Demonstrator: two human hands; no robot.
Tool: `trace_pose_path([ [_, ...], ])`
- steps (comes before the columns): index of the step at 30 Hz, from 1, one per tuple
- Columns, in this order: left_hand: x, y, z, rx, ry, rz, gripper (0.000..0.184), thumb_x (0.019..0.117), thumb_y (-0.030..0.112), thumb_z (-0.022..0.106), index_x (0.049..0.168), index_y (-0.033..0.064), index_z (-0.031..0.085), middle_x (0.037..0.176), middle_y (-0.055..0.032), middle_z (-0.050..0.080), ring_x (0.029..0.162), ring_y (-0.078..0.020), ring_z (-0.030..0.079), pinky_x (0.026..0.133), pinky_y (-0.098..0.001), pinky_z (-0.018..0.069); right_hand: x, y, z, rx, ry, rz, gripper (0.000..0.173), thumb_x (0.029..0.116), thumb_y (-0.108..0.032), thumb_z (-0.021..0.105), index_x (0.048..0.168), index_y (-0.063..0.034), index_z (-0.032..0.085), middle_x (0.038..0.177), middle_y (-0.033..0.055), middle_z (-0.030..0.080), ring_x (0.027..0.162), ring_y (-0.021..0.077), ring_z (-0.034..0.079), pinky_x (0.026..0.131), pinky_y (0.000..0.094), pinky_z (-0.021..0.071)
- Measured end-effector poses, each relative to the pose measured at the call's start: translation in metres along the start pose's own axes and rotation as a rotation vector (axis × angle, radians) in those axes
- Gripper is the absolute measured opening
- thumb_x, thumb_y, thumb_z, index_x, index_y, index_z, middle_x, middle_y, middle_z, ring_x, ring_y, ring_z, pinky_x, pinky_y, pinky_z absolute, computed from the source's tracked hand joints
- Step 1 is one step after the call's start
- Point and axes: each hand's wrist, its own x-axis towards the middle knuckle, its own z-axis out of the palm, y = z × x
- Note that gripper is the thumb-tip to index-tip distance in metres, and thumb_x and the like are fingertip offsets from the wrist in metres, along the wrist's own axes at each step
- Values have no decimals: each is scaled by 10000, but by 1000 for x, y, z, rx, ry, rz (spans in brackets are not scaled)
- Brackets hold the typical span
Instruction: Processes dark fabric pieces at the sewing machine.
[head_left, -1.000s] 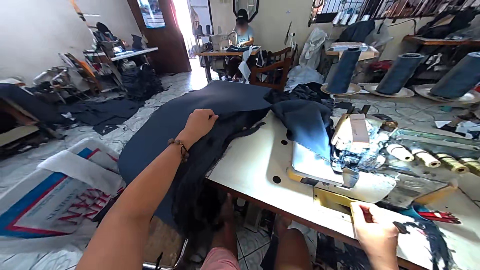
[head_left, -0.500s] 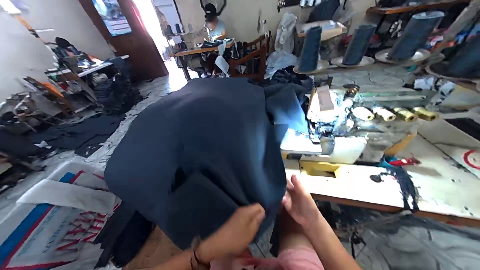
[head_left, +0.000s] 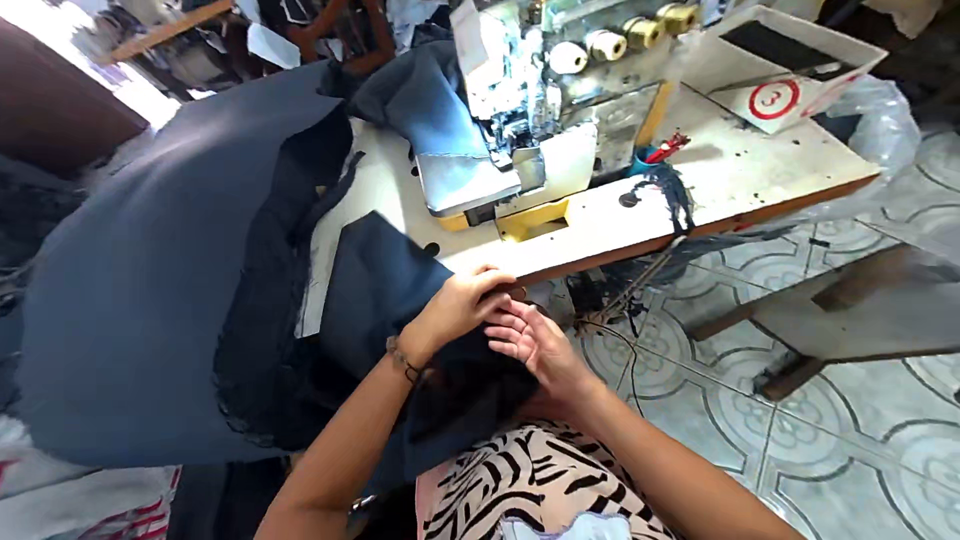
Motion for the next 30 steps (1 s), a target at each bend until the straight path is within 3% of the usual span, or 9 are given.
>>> trace_pose_path([
  [2, -7, -1, -5, -12, 46, -52, 182, 964, 67, 665, 1128, 9, 719, 1088, -151, 687, 876, -189, 686, 798, -330, 590, 0, 15, -16, -278, 93, -107, 466, 978, -166, 605, 1380, 45, 499, 1232, 131, 654, 1080, 180, 675, 931, 345, 578],
  [4, -5, 2, -17, -80, 95, -195, 195, 994, 88, 619, 1145, -3, 702, 1077, -147, 663, 781, -138, 633, 708, -276, 553, 8, 29, -40, -670, 159, -160, 734, 808, -292, 827, 1407, 7, 525, 1332, 169, 605, 1196, 224, 609, 989, 396, 528],
  [9, -6, -36, -32, -198, 204, -322, 201, 1009, 124, 584, 1106, -11, 697, 1016, -74, 695, 810, -29, 638, 756, -201, 547, 31, 45, -70, -989, 340, -178, 1019, 659, -352, 950, 1482, -14, 452, 1512, 298, 408, 1370, 466, 438, 1079, 648, 412],
  [12, -14, -48, -43, -168, 231, -371, 195, 1000, 122, 594, 1086, -24, 691, 1004, -77, 689, 835, -32, 651, 789, -211, 560, 46, 47, -67, -889, 229, -114, 957, 718, -272, 921, 1497, -18, 425, 1448, 220, 522, 1324, 321, 530, 1097, 516, 453],
  [16, -16, -63, -50, -127, 264, -340, 194, 977, 141, 612, 1031, -26, 695, 965, -76, 674, 802, -26, 631, 748, -190, 541, 48, 44, -36, -536, -17, -206, 137, 953, -70, 662, 1045, 21, 708, 911, 40, 736, 840, 44, 686, 814, 265, 580],
  [19, -17, -45, -55, -102, 149, -304, 300, 982, 252, 602, 1108, 5, 719, 1060, -104, 666, 925, -110, 625, 808, -265, 530, 35, 26, -15, -605, -47, -337, 169, 997, -88, 583, 1061, 9, 706, 958, 29, 723, 902, 16, 667, 870, 246, 560],
  [23, -4, -10, -44, -87, -76, -214, 861, 904, 790, 419, 1268, 63, 704, 1348, -107, 636, 1263, -258, 571, 1077, -534, 428, 31, -3, -6, -682, -5, -402, 185, 1011, -99, 565, 1108, 1, 688, 978, 26, 720, 905, 10, 673, 859, 235, 566],
  [27, -5, -13, -29, -200, 1, -180, 432, 949, 359, 653, 1211, 19, 704, 1173, -85, 725, 1182, -167, 642, 1197, -573, 288, 33, -14, -6, -675, 26, -362, 198, 1023, -116, 560, 1131, -12, 689, 965, 9, 730, 888, 1, 680, 847, 218, 570],
  [30, -9, -15, -29, -330, 76, -234, 202, 961, 98, 640, 1137, 22, 703, 993, -20, 732, 935, -45, 675, 989, -304, 524, 33, -17, -14, -662, 38, -338, 197, 1022, -113, 557, 1133, -14, 686, 961, -2, 734, 894, -1, 685, 855, 218, 576],
])
